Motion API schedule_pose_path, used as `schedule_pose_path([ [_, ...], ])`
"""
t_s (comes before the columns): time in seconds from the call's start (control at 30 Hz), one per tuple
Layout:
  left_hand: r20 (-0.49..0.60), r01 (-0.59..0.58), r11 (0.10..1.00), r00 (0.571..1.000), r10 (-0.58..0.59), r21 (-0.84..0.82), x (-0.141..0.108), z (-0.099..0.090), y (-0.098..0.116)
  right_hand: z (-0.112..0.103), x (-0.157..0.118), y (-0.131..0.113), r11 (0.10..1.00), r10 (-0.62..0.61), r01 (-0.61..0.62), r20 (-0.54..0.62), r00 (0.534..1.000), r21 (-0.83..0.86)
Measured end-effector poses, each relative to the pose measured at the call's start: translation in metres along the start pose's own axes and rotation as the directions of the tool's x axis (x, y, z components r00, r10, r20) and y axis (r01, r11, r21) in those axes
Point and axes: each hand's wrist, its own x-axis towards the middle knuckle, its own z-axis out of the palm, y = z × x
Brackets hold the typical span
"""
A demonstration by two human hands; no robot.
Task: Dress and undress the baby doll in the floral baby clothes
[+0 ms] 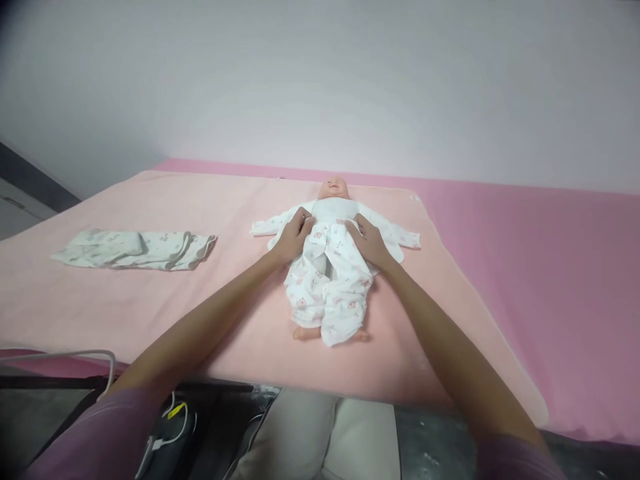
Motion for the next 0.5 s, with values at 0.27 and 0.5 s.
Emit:
schedule_pose_path([
  [0.27,-0.020,0.402,0.876,0.907,-0.422,-0.267,-0.003,0.012,-0.015,0.015,-0.001,0.030,0.934,0.314,-0.293,-0.080,0.946,0.203],
  [0.5,0.096,0.352,0.716,0.923,-0.373,-0.603,0.000,0.019,-0.002,0.023,0.000,0.005,0.726,0.441,-0.414,0.090,0.893,0.548],
])
